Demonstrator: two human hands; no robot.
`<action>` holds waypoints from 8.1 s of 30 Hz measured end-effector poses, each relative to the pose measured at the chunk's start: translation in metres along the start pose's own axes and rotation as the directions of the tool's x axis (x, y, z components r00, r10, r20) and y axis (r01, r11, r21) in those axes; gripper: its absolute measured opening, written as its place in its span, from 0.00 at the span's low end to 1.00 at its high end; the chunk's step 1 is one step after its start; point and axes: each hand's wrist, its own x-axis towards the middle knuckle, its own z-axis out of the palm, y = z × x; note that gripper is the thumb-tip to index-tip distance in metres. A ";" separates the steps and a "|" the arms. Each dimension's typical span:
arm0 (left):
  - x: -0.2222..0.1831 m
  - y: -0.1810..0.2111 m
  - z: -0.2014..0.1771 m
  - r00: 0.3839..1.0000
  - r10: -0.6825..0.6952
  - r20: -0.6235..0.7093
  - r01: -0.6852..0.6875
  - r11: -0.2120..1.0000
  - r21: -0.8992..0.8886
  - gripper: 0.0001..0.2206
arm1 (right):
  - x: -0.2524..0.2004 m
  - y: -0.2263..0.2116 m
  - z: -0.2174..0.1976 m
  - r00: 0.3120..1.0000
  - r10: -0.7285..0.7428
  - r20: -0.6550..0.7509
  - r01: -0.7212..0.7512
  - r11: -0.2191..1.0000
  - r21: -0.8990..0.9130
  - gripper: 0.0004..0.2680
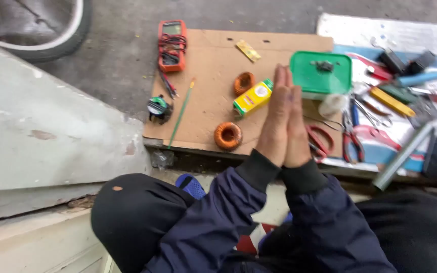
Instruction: Cutting and tearing a small cardboard box into strips using scissors and hands at a workbench.
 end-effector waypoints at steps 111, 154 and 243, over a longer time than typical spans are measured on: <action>-0.114 -0.038 -0.117 0.676 -0.419 -0.606 0.286 0.907 -0.308 0.32 | -0.108 0.057 -0.018 0.988 0.029 0.149 0.080 -0.934 -0.347 0.20; -0.095 0.026 -0.079 0.992 0.080 -0.094 0.000 0.759 0.651 0.36 | -0.058 0.067 0.093 0.990 -0.141 0.016 -0.111 -0.839 -0.533 0.12; -0.113 -0.028 -0.087 0.960 0.087 0.265 -0.279 0.371 0.886 0.40 | -0.089 0.027 0.082 0.971 -0.100 -0.217 -0.112 -0.993 -0.041 0.05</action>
